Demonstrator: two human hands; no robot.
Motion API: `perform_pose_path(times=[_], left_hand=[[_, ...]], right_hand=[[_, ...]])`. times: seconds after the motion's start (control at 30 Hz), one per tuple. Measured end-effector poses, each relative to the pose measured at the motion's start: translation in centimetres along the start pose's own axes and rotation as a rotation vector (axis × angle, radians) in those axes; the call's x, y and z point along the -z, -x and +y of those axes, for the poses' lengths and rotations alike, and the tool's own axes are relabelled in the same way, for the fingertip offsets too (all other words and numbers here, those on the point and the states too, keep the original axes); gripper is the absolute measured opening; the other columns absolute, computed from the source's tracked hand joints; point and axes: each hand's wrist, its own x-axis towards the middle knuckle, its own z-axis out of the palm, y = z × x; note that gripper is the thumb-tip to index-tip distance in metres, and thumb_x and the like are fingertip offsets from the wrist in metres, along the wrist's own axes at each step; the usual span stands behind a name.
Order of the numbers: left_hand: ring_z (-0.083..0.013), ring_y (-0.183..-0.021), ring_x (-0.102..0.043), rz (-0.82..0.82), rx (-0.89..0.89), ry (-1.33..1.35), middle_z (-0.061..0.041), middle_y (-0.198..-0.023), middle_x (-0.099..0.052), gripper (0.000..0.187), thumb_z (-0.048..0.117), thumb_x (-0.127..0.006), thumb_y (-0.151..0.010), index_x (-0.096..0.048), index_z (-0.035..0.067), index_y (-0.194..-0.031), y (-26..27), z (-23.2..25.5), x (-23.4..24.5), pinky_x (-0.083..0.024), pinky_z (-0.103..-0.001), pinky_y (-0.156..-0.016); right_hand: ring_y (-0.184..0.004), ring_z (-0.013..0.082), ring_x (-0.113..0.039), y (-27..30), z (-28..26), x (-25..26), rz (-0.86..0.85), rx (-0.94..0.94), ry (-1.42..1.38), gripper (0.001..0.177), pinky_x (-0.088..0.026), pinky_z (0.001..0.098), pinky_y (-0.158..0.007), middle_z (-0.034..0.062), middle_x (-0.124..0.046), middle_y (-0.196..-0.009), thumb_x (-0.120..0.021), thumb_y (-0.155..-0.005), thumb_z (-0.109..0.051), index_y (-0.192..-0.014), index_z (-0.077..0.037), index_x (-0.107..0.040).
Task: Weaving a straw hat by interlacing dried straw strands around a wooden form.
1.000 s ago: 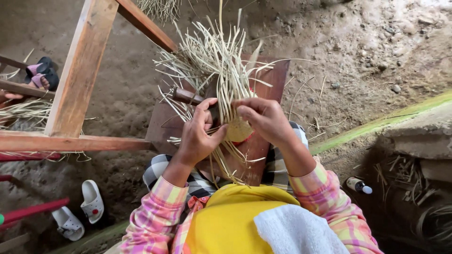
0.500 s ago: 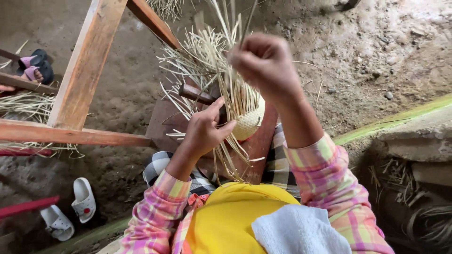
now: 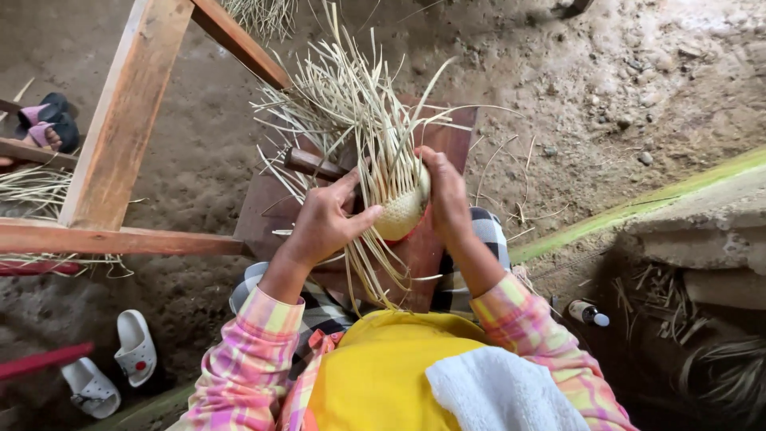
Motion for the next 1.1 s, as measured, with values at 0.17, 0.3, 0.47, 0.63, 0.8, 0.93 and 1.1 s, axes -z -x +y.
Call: perform_pose_path(times=[0.17, 0.3, 0.47, 0.63, 0.8, 0.93, 1.1], left_hand=[[-0.0117, -0.038, -0.048, -0.062, -0.027, 0.036, -0.005, -0.047, -0.055, 0.062, 0.022, -0.087, -0.079, -0.066, 0.007, -0.135, 0.4, 0.9, 0.6, -0.038, -0.022, -0.037], [-0.0108, -0.036, -0.046, -0.093, -0.04, 0.067, -0.005, -0.051, -0.054, 0.062, 0.017, -0.085, -0.082, -0.063, 0.004, -0.139, -0.3, 0.4, 0.6, -0.034, -0.023, -0.035], [-0.0464, -0.114, -0.064, -0.431, 0.179, -0.589, -0.028, -0.131, -0.061, 0.079, 0.059, -0.064, -0.088, -0.058, 0.001, -0.14, -2.3, 4.1, 3.0, -0.054, -0.06, -0.092], [-0.0426, -0.115, -0.065, -0.53, 0.16, -0.682, -0.031, -0.137, -0.052, 0.094, 0.069, -0.068, -0.085, -0.056, -0.008, -0.137, -4.4, 2.9, 1.8, -0.059, -0.052, -0.091], [-0.0487, -0.12, -0.059, -0.421, 0.096, -0.8, -0.028, -0.135, -0.055, 0.122, 0.093, -0.062, -0.073, -0.054, -0.009, -0.14, -5.6, 2.4, -0.1, -0.052, -0.057, -0.099], [-0.0441, -0.117, -0.058, -0.253, 0.032, -0.713, -0.019, -0.133, -0.057, 0.093, 0.077, -0.074, -0.077, -0.069, -0.006, -0.12, -5.8, 1.9, -0.6, -0.052, -0.053, -0.098], [-0.0427, -0.121, -0.056, -0.221, 0.003, -0.597, -0.016, -0.134, -0.056, 0.078, 0.064, -0.08, -0.077, -0.07, -0.001, -0.12, -5.5, -0.3, -1.3, -0.052, -0.053, -0.1]], right_hand=[[-0.134, 0.0367, -0.052, 3.2, -1.7, -1.1, -0.105, 0.138, 0.385, 0.049, -0.039, 0.0525, -0.116, 0.0264, -0.058, -0.143, -0.043, -0.112, -0.036, -0.143, -0.001, -0.059], [-0.136, 0.034, -0.052, 2.4, -1.0, 0.8, -0.133, 0.162, 0.459, 0.045, -0.04, 0.0504, -0.116, 0.0201, -0.06, -0.144, -0.046, -0.112, -0.034, -0.145, -0.008, -0.059], [-0.118, 0.0303, -0.063, 1.8, -0.1, 3.5, -0.048, 0.696, 0.604, 0.033, -0.049, 0.0431, -0.103, 0.0133, -0.066, -0.123, -0.075, -0.098, -0.018, -0.126, -0.002, -0.068], [-0.106, 0.0384, -0.067, 5.6, -0.9, 0.7, -0.145, 1.034, 0.747, 0.025, -0.055, 0.0476, -0.096, 0.0182, -0.07, -0.114, -0.077, -0.09, 0.0, -0.114, 0.001, -0.075], [-0.109, 0.0527, -0.066, 6.4, -1.4, 0.4, -0.218, 1.194, 0.763, 0.028, -0.055, 0.058, -0.095, 0.03, -0.068, -0.121, -0.069, -0.093, 0.003, -0.12, 0.01, -0.07], [-0.11, 0.0454, -0.069, 6.7, -2.0, 0.7, -0.212, 1.21, 0.81, 0.028, -0.057, 0.0516, -0.098, 0.0239, -0.07, -0.124, -0.07, -0.093, -0.001, -0.12, 0.006, -0.072], [-0.101, 0.0405, -0.073, 4.6, -2.3, 2.4, -0.24, 0.963, 0.623, 0.019, -0.06, 0.0479, -0.091, 0.0188, -0.074, -0.109, -0.067, -0.092, 0.002, -0.109, 0.003, -0.077]])
